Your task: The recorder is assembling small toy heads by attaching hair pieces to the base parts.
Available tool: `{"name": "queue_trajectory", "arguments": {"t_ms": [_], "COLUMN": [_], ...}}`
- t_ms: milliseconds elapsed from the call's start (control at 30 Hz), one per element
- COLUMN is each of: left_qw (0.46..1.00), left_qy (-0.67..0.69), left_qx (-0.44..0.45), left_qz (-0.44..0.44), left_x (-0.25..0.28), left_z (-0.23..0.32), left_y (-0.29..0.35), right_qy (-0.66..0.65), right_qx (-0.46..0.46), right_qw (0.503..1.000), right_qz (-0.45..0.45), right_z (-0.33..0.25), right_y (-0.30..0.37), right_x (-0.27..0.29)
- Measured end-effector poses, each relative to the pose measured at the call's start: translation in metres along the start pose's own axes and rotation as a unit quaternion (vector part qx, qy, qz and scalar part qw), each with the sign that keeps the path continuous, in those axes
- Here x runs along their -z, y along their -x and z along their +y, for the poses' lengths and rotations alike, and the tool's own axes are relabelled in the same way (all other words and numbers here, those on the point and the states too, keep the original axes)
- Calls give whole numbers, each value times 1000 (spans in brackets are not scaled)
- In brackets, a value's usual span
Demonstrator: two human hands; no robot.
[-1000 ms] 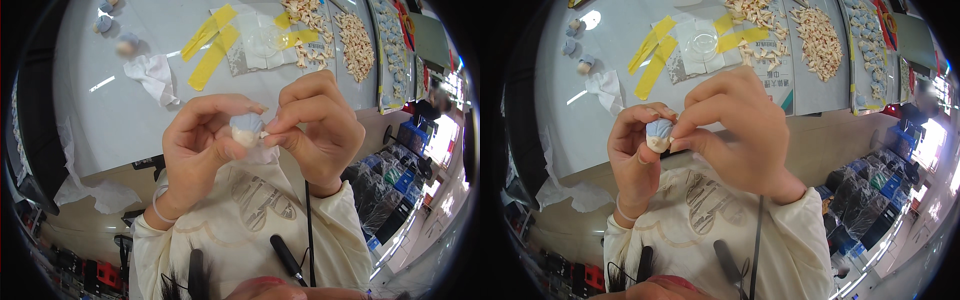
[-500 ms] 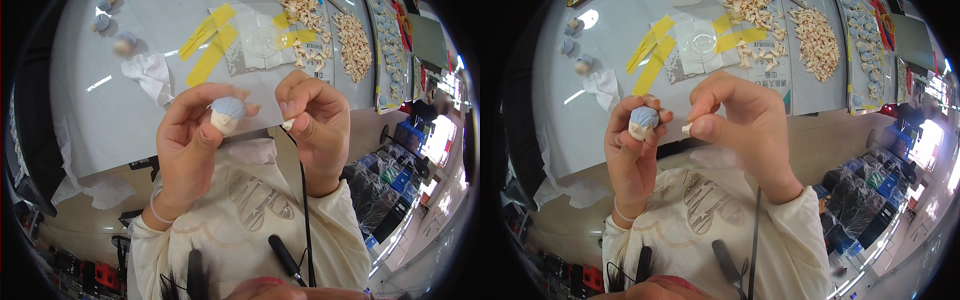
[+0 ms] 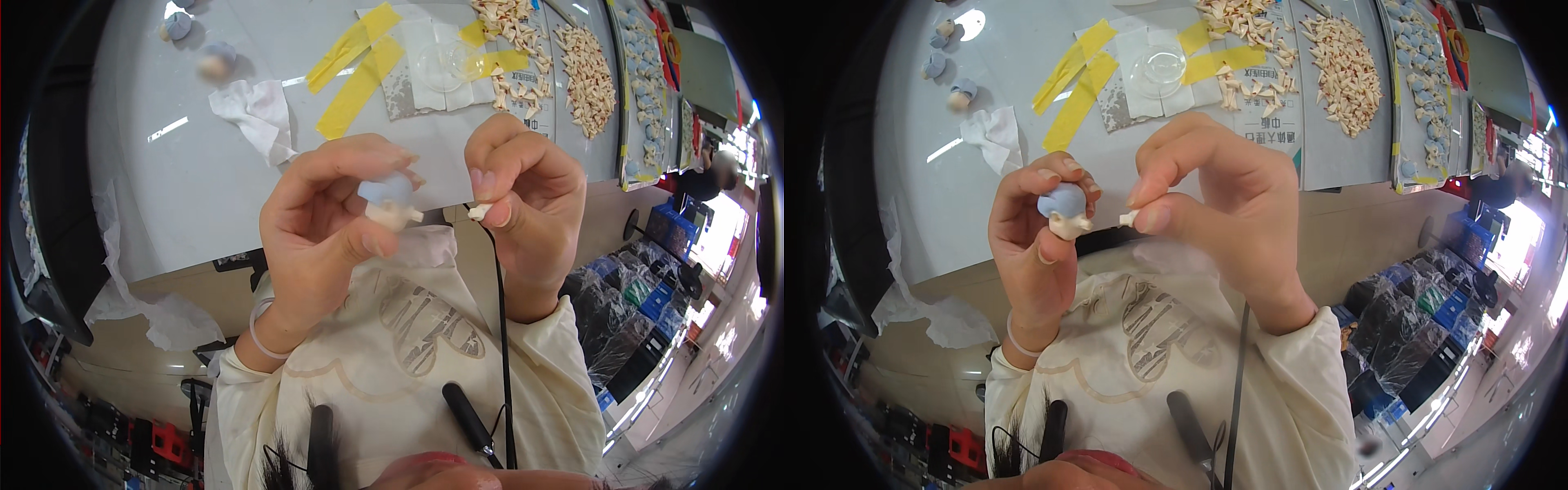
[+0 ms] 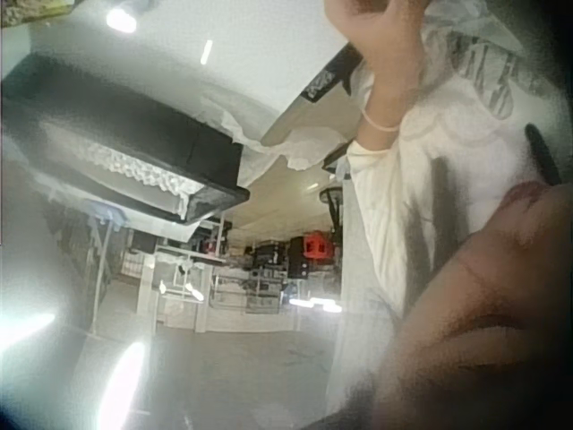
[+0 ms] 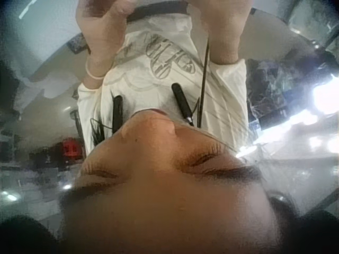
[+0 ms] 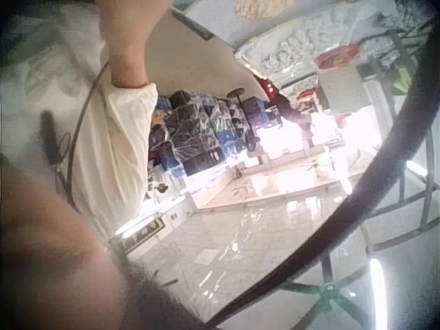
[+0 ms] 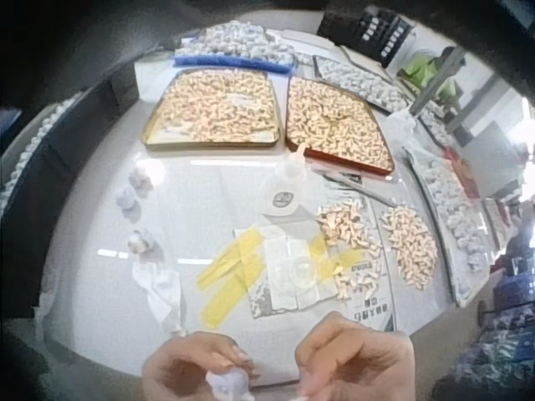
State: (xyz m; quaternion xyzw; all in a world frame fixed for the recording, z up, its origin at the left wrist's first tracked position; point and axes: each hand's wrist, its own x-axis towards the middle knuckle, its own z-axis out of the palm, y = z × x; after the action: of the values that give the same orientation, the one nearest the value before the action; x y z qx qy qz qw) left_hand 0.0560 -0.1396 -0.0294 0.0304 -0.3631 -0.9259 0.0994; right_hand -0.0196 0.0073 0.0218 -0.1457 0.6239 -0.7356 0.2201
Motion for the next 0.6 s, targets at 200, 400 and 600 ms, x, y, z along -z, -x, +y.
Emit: {"name": "queue_trajectory", "arguments": {"t_ms": [200,400,600], "left_qw": [994,997,994], "left_qy": [-48,-71,-76], "left_qx": [-66,15,-72], "left_qz": [-70,26,-30], "left_x": [4,-2,-3], "left_z": [0,2,5], "left_y": [0,-2,-2], "right_qy": [68,84,223], "right_qx": [31,33,82], "right_qw": [997,996,971], "right_qz": [-16,-1,-36], "right_z": [-4,-5,-14], "right_y": [0,1,-4], "right_x": [-5,-5,-12]}}
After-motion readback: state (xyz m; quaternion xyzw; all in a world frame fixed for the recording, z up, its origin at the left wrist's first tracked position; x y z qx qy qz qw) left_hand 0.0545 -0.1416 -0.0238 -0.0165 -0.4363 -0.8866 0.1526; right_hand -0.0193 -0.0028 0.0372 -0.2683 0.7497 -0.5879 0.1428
